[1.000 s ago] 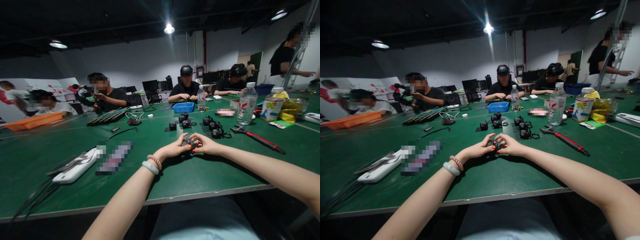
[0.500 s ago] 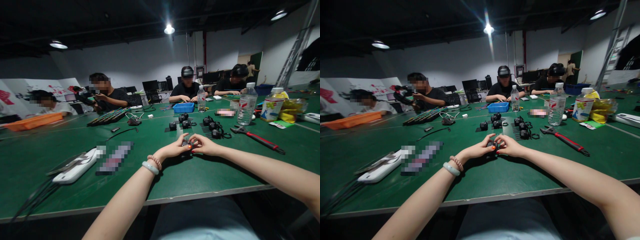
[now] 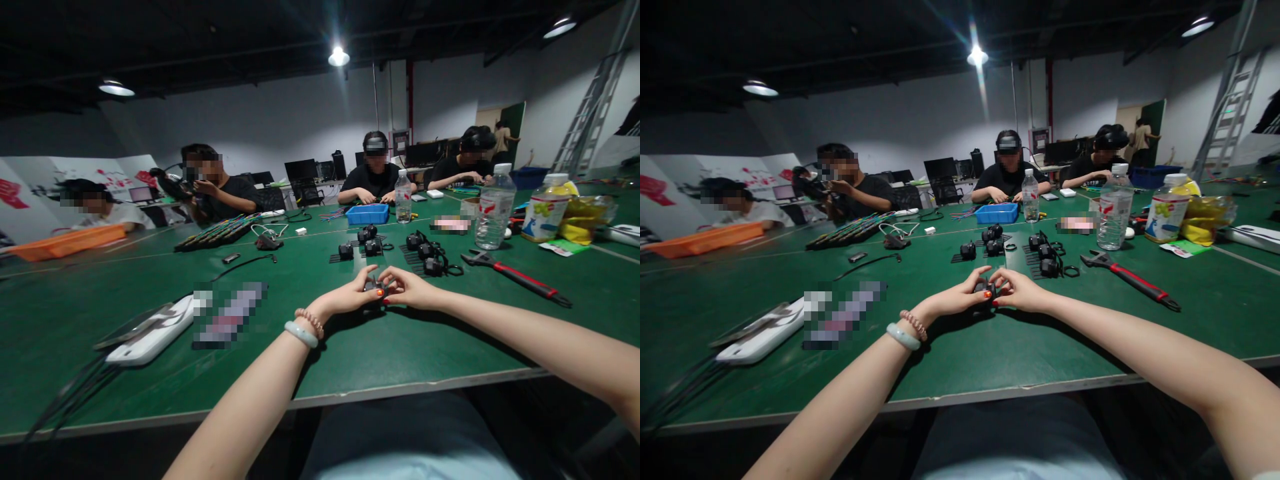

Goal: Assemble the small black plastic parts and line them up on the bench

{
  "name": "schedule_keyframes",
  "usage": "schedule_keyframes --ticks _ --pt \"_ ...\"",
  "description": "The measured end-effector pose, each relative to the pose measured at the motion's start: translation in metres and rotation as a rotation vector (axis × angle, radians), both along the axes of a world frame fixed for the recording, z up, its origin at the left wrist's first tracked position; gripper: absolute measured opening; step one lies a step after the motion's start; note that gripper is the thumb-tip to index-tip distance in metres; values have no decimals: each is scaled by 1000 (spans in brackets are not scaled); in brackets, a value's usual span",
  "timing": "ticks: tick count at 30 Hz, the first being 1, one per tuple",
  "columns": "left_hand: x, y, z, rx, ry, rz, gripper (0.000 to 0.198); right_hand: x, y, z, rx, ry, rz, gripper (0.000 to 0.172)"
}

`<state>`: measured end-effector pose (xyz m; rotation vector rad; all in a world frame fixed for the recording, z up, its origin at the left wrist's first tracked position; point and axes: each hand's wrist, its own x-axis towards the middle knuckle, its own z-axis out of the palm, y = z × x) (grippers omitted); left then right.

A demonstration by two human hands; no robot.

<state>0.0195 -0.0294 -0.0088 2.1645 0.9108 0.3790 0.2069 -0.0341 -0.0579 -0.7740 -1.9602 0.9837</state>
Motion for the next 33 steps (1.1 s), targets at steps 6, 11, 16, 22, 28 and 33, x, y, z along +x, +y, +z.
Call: schedule_keyframes --ticks 6,11,16,22,28,33 --pt "0 -2 2 4 3 -1 71 1 1 0 -35 18 30 40" --pt "1 -5 4 -2 11 14 71 1 1 1 -53 26 30 40" --pt "1 -4 4 -5 12 20 71 1 0 3 -68 27 33 40" --pt "1 -3 4 -1 17 18 71 1 0 5 -78 21 37 40" --pt "0 -2 3 7 25 15 72 1 1 4 -72 15 34 40" --pt "0 -2 2 8 10 6 72 1 1 3 -80 17 38 40"
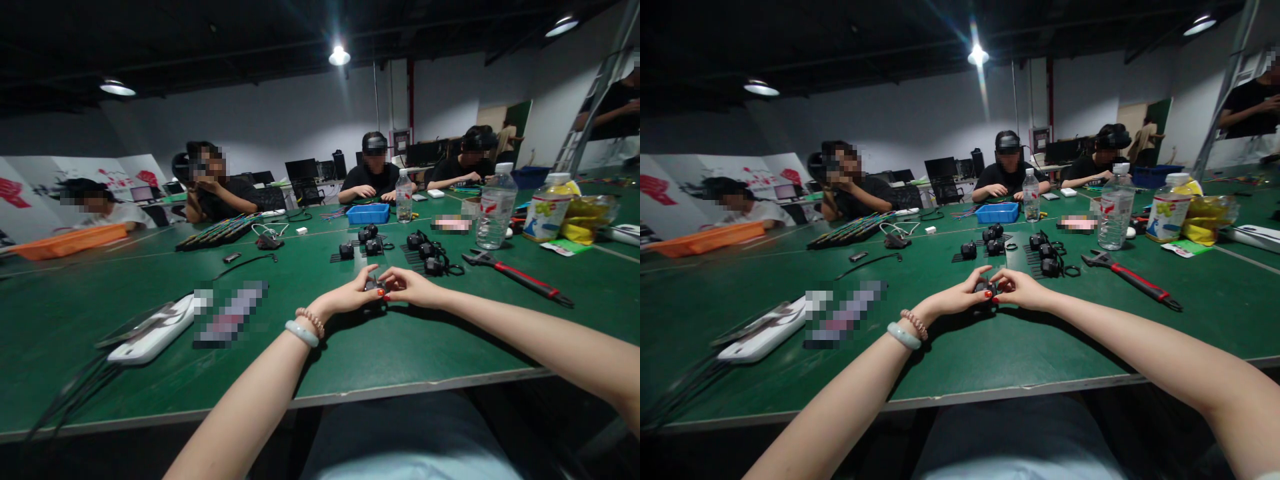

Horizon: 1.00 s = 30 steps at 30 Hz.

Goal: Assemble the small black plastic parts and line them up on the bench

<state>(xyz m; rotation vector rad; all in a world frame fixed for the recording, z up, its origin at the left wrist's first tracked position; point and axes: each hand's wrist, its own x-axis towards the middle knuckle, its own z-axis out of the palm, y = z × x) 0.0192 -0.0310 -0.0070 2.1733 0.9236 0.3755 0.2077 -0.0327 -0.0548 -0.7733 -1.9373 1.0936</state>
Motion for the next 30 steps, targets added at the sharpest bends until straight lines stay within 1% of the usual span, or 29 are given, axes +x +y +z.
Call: schedule_keyframes --ticks 20,30 --pt "-1 0 -1 -15 9 18 73 1 2 -4 -14 -18 -44 36" --pt "-1 -1 0 -17 -2 6 72 1 0 -1 49 -88 -85 37"
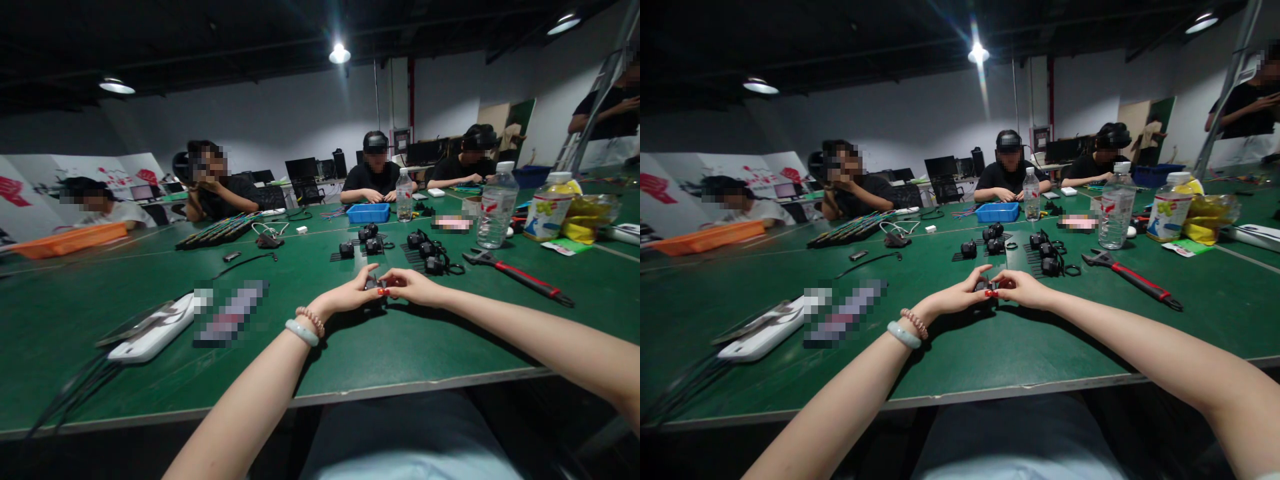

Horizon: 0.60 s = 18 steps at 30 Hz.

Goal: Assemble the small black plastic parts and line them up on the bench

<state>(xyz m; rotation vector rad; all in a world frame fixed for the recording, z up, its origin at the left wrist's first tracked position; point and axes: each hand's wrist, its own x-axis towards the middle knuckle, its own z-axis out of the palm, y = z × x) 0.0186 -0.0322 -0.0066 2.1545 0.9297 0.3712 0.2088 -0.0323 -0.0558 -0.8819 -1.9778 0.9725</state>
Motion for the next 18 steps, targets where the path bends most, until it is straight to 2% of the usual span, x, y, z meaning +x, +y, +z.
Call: schedule_keyframes --ticks 18 --pt "2 -2 3 -20 -4 -9 70 -1 2 -1 -43 -7 10 33"
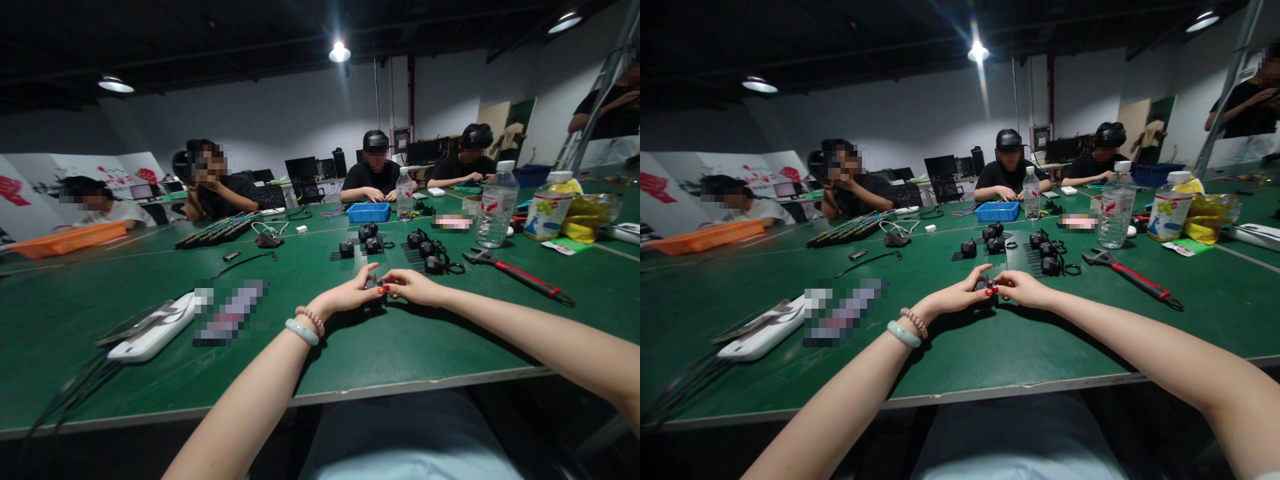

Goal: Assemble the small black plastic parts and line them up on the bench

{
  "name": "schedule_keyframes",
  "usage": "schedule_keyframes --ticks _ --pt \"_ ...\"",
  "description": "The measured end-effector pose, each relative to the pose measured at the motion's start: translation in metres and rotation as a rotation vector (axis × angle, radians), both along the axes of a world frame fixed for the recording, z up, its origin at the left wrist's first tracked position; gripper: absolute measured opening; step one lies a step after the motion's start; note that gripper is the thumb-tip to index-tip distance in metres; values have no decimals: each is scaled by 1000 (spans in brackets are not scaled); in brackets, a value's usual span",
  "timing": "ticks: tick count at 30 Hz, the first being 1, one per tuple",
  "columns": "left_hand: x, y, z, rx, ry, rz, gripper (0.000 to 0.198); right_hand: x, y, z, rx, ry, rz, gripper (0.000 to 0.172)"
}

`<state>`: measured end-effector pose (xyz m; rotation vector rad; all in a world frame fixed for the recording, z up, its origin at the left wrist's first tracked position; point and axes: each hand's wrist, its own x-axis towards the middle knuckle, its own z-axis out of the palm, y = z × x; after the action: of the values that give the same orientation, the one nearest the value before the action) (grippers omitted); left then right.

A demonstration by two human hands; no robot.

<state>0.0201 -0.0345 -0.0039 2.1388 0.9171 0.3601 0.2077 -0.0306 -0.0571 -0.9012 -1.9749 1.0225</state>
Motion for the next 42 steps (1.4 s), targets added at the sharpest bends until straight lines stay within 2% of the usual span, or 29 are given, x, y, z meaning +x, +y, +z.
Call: schedule_keyframes --ticks 12,20,29,42 --pt "-1 2 -2 -5 1 -5 71 -1 0 1 -27 -4 -1 36" --pt "-2 4 -4 11 9 -9 70 0 -1 0 -48 70 -5 38" --pt "-1 6 -4 10 -28 -33 70 2 -4 0 2 118 82 49" --pt "-5 9 -8 -13 -44 4 71 -1 -6 -1 82 84 35 39"
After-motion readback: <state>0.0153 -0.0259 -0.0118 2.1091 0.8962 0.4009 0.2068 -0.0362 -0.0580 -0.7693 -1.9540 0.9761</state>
